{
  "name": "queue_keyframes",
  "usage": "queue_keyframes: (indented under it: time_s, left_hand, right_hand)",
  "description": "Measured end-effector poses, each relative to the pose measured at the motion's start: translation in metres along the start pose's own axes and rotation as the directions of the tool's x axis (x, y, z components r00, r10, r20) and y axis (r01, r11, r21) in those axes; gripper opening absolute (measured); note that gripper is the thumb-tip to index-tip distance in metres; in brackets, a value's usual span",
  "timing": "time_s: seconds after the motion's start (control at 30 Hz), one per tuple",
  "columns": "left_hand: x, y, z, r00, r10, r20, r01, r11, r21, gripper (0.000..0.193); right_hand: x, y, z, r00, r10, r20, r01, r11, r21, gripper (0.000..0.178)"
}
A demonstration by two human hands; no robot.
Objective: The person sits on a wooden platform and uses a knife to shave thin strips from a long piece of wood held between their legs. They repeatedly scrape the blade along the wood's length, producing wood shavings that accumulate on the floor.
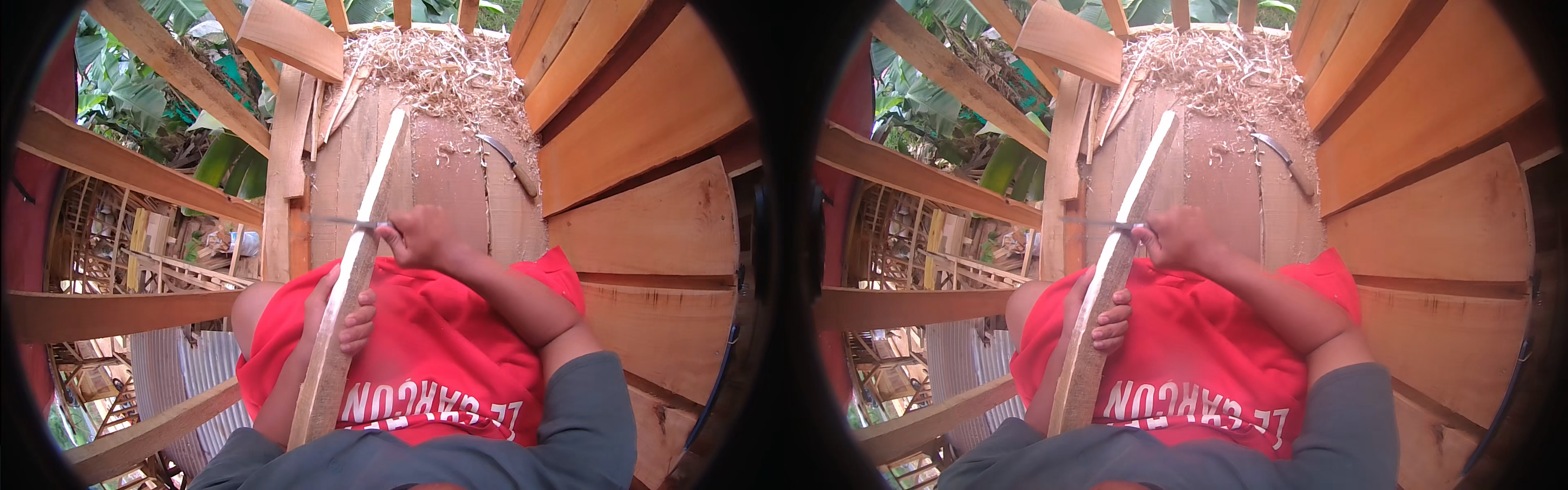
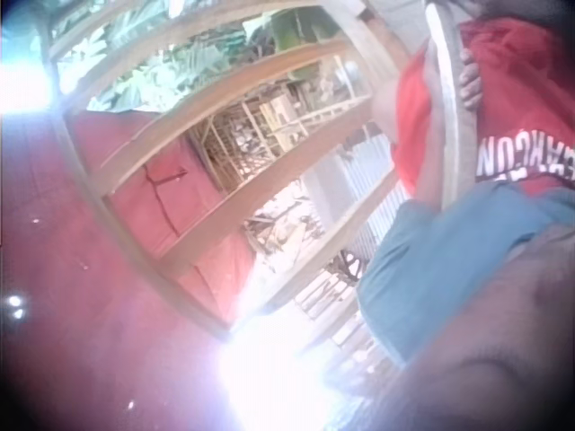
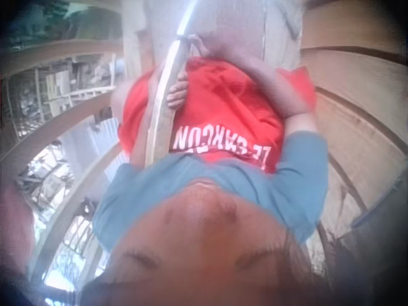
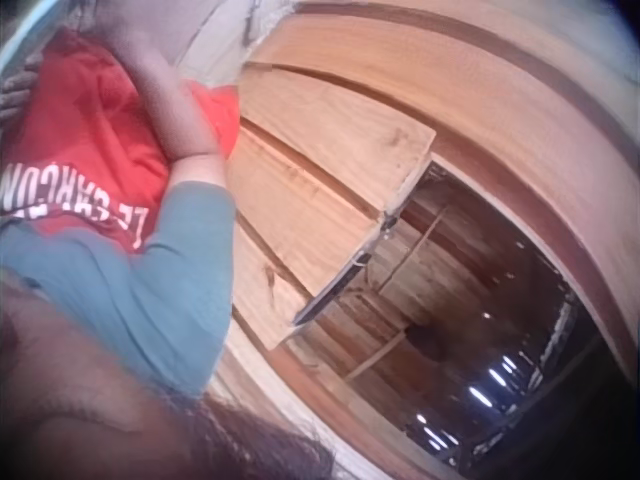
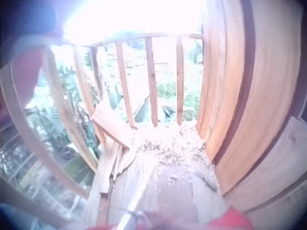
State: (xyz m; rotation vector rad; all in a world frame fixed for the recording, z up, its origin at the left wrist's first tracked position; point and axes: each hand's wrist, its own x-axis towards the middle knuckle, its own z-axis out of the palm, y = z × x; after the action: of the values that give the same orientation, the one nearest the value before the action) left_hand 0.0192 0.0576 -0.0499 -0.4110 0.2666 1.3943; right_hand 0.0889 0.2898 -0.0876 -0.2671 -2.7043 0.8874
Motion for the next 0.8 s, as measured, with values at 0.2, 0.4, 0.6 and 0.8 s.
queue_keyframes:
  time_s: [0.2, 0.4, 0.6, 0.8]
  left_hand:
    - [0.001, 0.008, 0.000, 0.993, 0.010, 0.116, -0.004, 0.999, -0.054, 0.061]
    - [0.003, 0.013, -0.002, 0.996, 0.020, 0.084, -0.015, 0.998, -0.065, 0.060]
    - [-0.007, 0.005, 0.006, 0.997, 0.028, 0.077, -0.023, 0.998, -0.056, 0.060]
    - [-0.013, 0.008, -0.002, 0.989, 0.002, 0.148, 0.003, 0.999, -0.032, 0.059]
  right_hand:
    - [0.009, -0.006, 0.000, 1.000, -0.003, -0.013, 0.003, 0.999, 0.035, 0.041]
    - [0.022, 0.015, 0.003, 0.997, -0.073, 0.009, 0.072, 0.997, 0.025, 0.039]
    - [0.026, 0.023, 0.001, 0.981, -0.184, -0.055, 0.183, 0.983, -0.016, 0.041]
    - [0.008, -0.015, 0.008, 0.986, -0.153, -0.067, 0.155, 0.988, 0.015, 0.043]
